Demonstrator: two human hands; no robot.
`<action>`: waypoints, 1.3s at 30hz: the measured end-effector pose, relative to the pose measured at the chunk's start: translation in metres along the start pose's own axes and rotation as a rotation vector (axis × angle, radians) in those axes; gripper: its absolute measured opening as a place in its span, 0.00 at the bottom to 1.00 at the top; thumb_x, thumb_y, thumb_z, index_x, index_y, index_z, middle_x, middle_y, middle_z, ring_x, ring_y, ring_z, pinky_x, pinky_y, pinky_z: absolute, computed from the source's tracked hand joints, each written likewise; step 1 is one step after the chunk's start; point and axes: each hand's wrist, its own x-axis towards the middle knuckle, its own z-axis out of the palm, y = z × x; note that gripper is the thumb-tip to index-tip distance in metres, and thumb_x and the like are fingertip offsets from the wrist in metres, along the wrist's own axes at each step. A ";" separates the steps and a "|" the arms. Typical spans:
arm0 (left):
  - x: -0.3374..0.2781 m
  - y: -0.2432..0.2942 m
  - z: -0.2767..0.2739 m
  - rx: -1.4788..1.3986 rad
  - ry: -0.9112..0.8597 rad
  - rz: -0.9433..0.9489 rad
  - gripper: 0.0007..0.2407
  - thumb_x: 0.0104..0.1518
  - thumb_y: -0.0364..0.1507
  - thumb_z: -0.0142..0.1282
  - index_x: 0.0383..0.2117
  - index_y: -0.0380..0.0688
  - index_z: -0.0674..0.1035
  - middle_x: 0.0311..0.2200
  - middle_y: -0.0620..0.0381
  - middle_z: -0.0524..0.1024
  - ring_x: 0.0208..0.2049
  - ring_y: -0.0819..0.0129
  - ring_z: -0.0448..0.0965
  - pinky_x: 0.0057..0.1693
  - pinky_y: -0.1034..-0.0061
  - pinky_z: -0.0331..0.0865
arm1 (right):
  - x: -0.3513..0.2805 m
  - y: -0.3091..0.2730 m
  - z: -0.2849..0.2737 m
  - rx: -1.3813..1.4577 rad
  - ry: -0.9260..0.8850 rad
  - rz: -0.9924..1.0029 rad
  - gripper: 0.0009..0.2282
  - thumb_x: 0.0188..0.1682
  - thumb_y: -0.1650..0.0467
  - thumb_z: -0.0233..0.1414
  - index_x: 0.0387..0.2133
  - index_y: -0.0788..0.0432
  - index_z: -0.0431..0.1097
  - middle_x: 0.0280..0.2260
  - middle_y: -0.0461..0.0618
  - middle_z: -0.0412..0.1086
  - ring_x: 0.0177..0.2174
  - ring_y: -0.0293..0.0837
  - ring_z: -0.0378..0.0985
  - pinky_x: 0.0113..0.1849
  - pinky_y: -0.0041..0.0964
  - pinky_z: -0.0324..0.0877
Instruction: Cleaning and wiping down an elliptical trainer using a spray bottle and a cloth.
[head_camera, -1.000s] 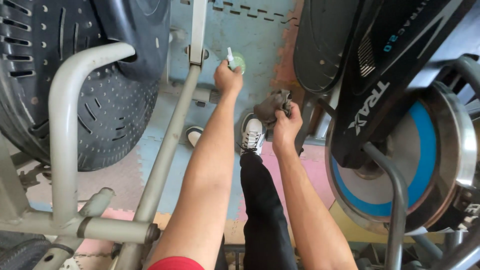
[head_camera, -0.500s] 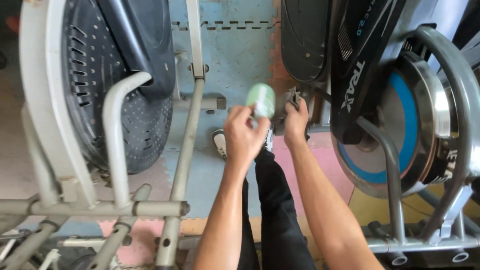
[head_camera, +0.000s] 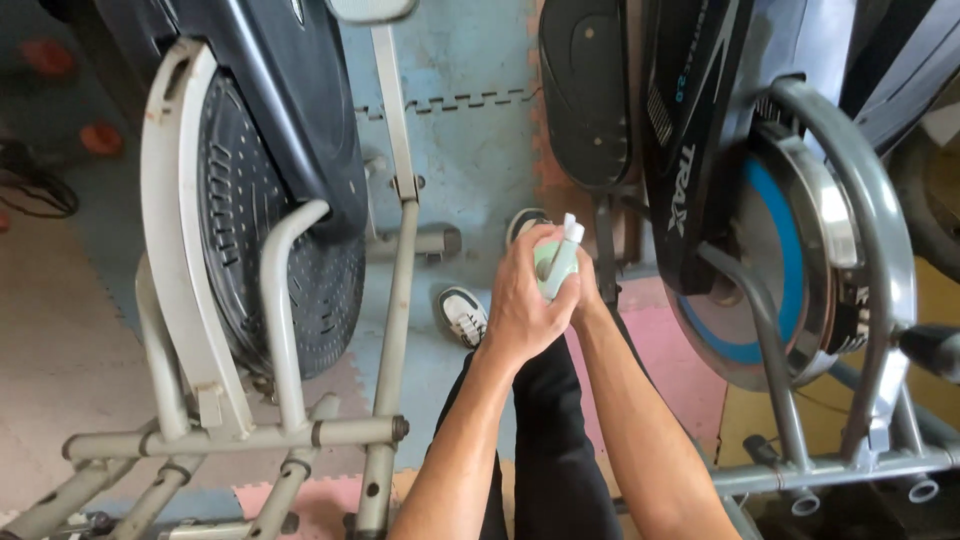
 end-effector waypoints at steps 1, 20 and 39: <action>0.006 -0.003 0.001 -0.063 -0.044 0.006 0.28 0.57 0.33 0.60 0.63 0.36 0.64 0.54 0.46 0.74 0.58 0.48 0.74 0.65 0.58 0.67 | 0.004 -0.002 -0.004 0.037 -0.027 0.006 0.14 0.57 0.63 0.44 0.47 0.58 0.69 0.39 0.48 0.72 0.39 0.40 0.78 0.40 0.36 0.75; 0.130 -0.029 0.085 0.193 -0.081 -0.042 0.26 0.46 0.24 0.55 0.58 0.45 0.74 0.60 0.51 0.74 0.50 0.51 0.75 0.56 0.60 0.68 | 0.046 -0.105 -0.023 -0.511 0.487 -0.016 0.15 0.53 0.68 0.51 0.50 0.63 0.72 0.45 0.48 0.76 0.43 0.37 0.76 0.46 0.31 0.69; 0.143 -0.127 0.109 0.225 -0.217 -0.321 0.21 0.42 0.24 0.58 0.48 0.42 0.79 0.43 0.48 0.81 0.45 0.46 0.78 0.53 0.53 0.70 | 0.115 -0.125 -0.074 -0.531 0.621 -0.454 0.09 0.59 0.69 0.52 0.41 0.66 0.74 0.37 0.46 0.74 0.37 0.35 0.72 0.42 0.31 0.69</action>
